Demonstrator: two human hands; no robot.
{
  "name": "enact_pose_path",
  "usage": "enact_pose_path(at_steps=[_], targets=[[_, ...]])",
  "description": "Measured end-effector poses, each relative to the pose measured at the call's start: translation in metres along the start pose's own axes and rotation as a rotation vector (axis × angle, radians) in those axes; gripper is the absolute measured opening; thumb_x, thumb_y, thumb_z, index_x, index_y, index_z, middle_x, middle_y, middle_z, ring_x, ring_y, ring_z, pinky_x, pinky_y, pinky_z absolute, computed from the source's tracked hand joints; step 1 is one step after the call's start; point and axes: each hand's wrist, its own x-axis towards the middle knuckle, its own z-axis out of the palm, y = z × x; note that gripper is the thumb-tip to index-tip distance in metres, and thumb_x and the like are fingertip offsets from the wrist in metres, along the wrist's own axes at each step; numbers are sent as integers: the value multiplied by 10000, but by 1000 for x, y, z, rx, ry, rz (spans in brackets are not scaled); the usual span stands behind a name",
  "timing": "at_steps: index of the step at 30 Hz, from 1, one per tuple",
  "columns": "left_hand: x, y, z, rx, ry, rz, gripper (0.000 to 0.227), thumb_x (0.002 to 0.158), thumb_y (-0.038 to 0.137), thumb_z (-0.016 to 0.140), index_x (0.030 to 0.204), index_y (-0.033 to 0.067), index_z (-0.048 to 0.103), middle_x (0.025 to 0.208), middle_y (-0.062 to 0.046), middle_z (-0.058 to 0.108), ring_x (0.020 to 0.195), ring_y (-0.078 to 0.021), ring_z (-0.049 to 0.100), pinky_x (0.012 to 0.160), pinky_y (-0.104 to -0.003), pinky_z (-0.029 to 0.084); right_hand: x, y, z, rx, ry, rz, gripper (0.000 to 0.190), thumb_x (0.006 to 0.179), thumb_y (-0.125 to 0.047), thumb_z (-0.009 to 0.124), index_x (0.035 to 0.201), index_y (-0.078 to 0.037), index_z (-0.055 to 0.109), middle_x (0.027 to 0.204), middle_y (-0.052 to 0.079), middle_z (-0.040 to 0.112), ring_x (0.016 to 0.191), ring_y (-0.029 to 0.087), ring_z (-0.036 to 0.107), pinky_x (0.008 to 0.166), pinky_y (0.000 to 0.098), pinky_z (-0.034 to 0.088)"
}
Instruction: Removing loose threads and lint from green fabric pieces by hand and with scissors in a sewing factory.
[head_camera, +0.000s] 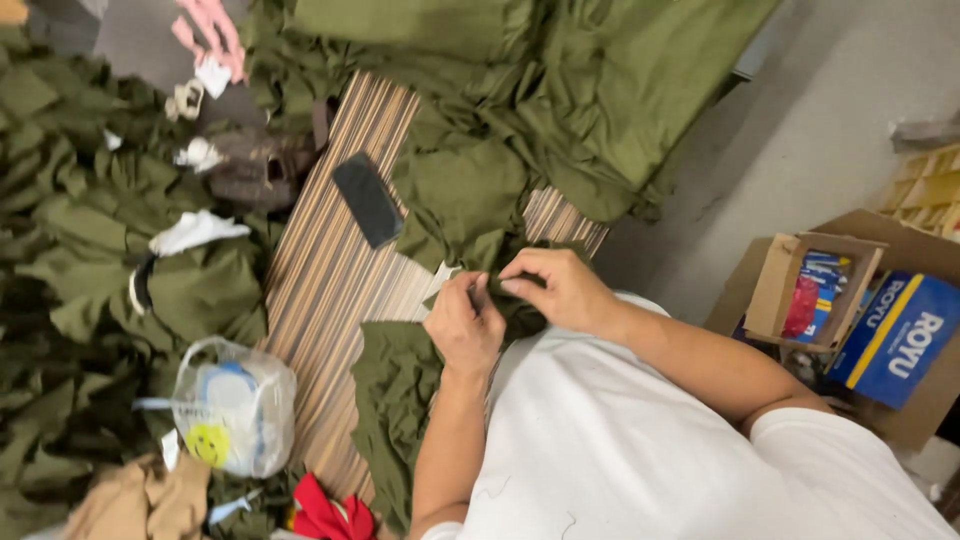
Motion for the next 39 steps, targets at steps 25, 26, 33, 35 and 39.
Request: enact_pose_path(at_steps=[25,26,33,35,39], targets=[[31,12,-60,-516,-542,-122,144,988,149,577,867,74,594,971,-79,661,658,-149,532,593,-294,429,17,67,5,351,-518,334,224,997,-326,613,925,-115,627,786,-59,486,719,81,391,697,261,328],[28,7,-55,-515,-542,-124,144,988,149,577,867,74,594,971,-79,661,658,-149,532,593,-294,429,19,65,4,351,-519,335,224,997,-326,613,925,-115,627,786,-59,486,719,81,391,697,261,328],[24,4,-48,-275,-426,-123,162,971,198,709,1069,71,681,1121,-80,658,826,-170,625,671,-287,535,20,36,1,107,-413,352,174,1024,-287,559,961,-145,638,801,-40,572,701,111,450,703,285,370],[20,1,-44,-210,-437,-41,87,985,134,696,1056,89,676,1092,-73,677,899,-211,709,697,-311,603,21,34,1,81,-402,342,177,1028,-283,547,962,-146,639,793,-37,575,687,113,452,687,287,368],[9,-5,-39,-126,-386,-14,57,1012,118,651,1038,73,628,1068,-94,647,862,-231,686,615,-330,550,21,31,1,73,-373,344,167,1025,-287,557,958,-158,640,799,-48,588,677,102,455,677,277,371]])
